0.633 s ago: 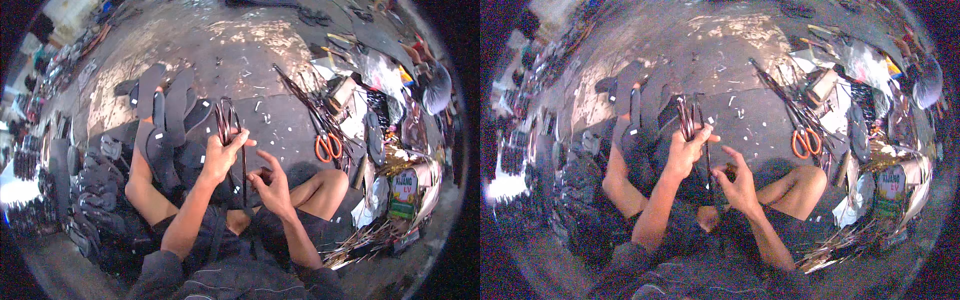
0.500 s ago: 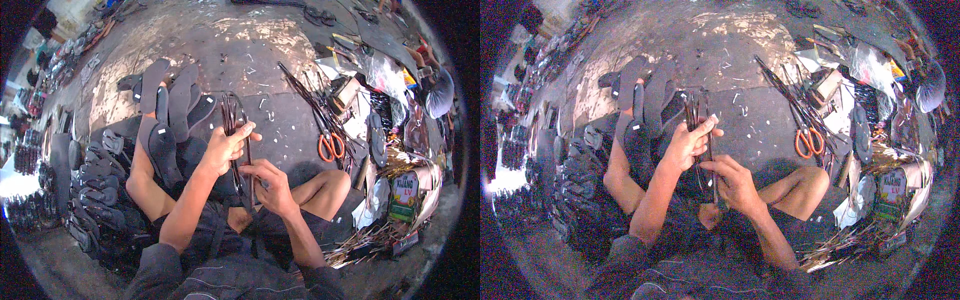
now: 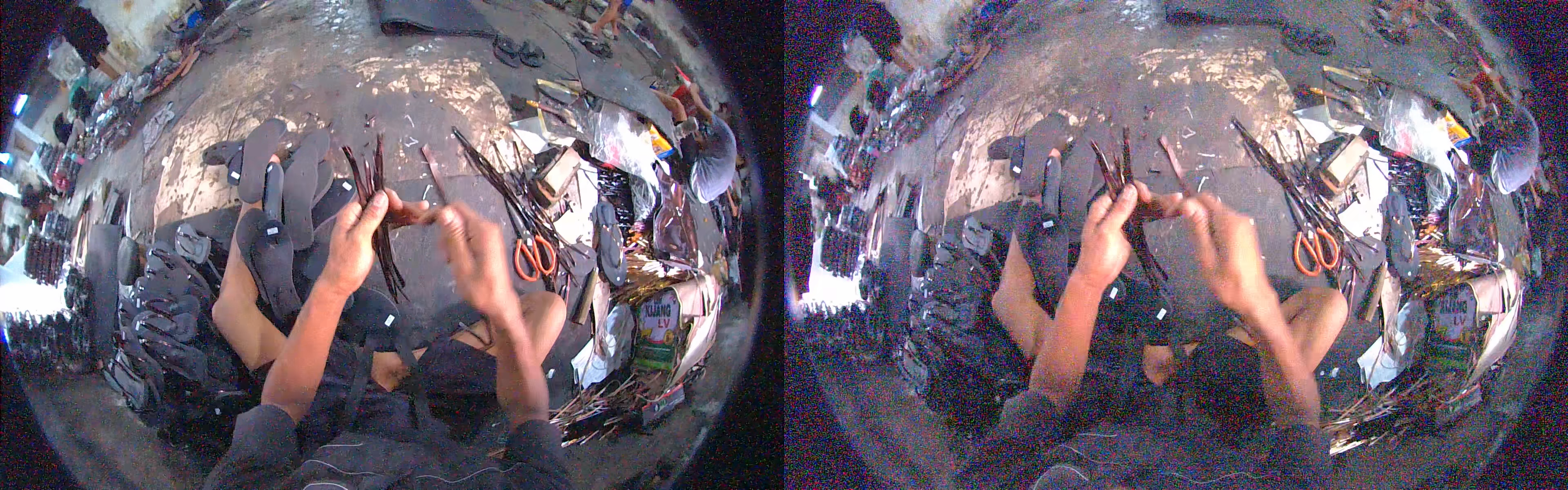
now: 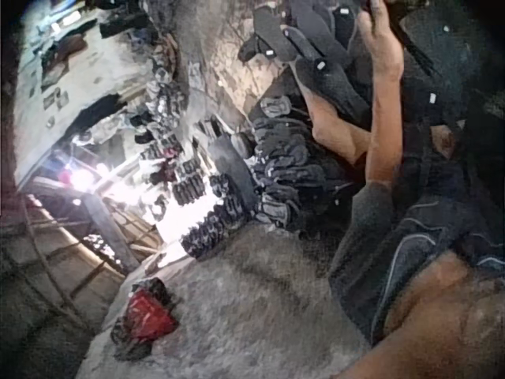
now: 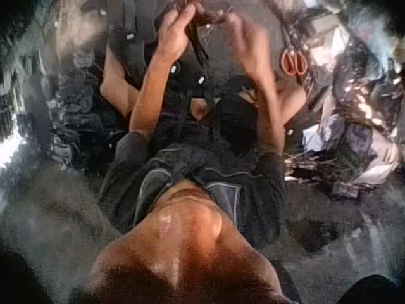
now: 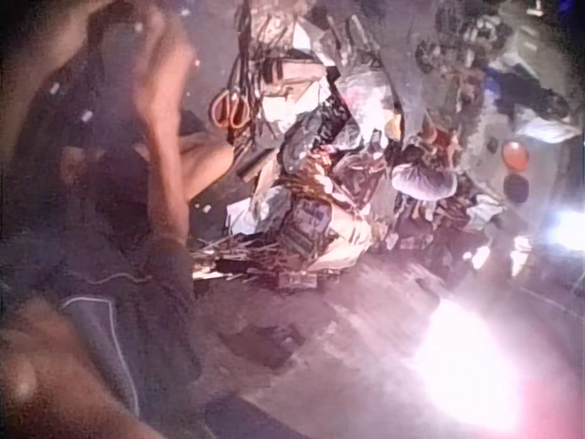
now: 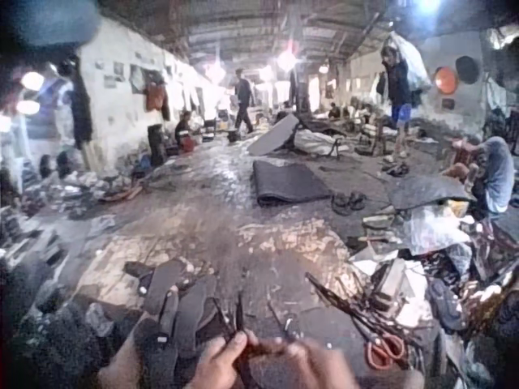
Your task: The person sits on the floor and assembles black flip-flops by inserting thin straps through holes in the soles. They use scissors to trim excess strap material and place finished slippers aside.
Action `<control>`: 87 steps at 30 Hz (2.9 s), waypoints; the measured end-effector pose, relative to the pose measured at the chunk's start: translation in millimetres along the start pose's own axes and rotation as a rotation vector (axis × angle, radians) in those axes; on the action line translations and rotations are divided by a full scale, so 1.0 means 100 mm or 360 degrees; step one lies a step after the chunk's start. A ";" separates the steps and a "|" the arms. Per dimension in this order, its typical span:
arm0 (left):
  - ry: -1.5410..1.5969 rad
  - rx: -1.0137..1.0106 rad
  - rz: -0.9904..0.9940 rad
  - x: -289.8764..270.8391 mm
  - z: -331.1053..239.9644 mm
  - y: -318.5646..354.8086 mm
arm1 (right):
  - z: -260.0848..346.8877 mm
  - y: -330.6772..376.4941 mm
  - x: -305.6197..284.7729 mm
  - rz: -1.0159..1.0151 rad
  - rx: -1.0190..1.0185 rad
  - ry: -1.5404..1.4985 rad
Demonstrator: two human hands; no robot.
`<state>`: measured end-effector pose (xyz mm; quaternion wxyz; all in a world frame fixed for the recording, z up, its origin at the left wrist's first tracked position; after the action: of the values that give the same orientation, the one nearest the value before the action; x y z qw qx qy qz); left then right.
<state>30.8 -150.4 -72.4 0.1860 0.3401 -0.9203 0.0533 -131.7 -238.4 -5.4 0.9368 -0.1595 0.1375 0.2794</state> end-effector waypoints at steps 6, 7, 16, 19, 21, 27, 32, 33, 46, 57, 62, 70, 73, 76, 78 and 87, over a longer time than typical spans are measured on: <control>0.0055 -0.0475 -0.0086 -0.20 0.06 0.10 | 0.24 -0.24 -0.25 -0.0605 -0.0659 0.0388; 0.0139 -0.0507 -0.0056 -0.20 0.05 0.09 | 0.46 -0.38 -0.37 -0.0715 -0.0929 0.0529; 0.0555 -0.0625 -0.0162 -0.14 0.32 0.06 | 0.26 -0.42 -0.01 0.0080 -0.0406 -0.0181; 0.0584 -0.0867 -0.0170 -0.22 0.63 0.06 | -0.59 0.08 0.35 0.0112 0.0292 -0.0488; 0.0756 -0.1003 -0.0024 -0.14 0.73 0.08 | -0.84 0.37 0.51 0.0140 0.0598 -0.0483; 0.0769 -0.1086 -0.0193 -0.22 1.04 0.08 | -1.09 0.67 0.61 -0.0042 0.0718 -0.0613; 0.1020 -0.1178 -0.0249 -0.13 1.01 0.07 | -1.18 0.71 0.54 0.0064 0.0885 -0.0595; 0.1010 -0.1167 -0.0238 -0.12 1.01 0.07 | -1.17 0.72 0.54 0.0028 0.0857 -0.0600; -0.0012 -0.0013 -0.0414 0.07 0.75 -0.23 | -1.53 0.66 1.02 0.0594 0.0476 0.0125; -0.0443 0.0911 -0.0399 -0.09 0.65 -0.60 | -2.00 -0.27 1.73 -0.0156 -0.0075 -0.0226; -0.0179 0.0079 -0.0358 -0.06 0.83 -0.84 | -2.21 -0.13 1.72 -0.0288 0.0139 -0.0278; 0.0122 -0.1012 -0.0132 -0.58 1.68 0.11 | -1.67 1.50 1.60 0.0679 0.2664 -0.1888; 0.0280 -0.1080 -0.0040 -0.44 1.60 0.28 | -1.57 1.69 1.53 0.0580 0.2637 -0.1988; 0.0087 -0.1143 0.0053 -0.47 1.38 0.31 | -1.45 1.39 0.91 0.1061 0.0542 0.0029; -0.0129 -0.1274 0.0115 -0.65 1.20 0.36 | -1.21 0.64 0.03 0.0703 0.0587 0.0789; -0.0673 -0.1587 0.0352 -1.08 1.33 0.41 | -2.96 0.43 -1.96 0.0098 0.0489 0.1433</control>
<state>39.2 -83.8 -234.8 0.1288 0.1154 -0.8815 -0.4394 -364.0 -409.7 -217.2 0.7882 -0.1201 0.5741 0.1865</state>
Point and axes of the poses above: each hand's wrist, its own y-axis away from the middle knuckle, its own x-axis out of the palm, z = x × y, the point moved 4 cm from there along -y, towards the middle knuckle, and after that the axes turned 9 degrees about -z, right-handed, at the moved point
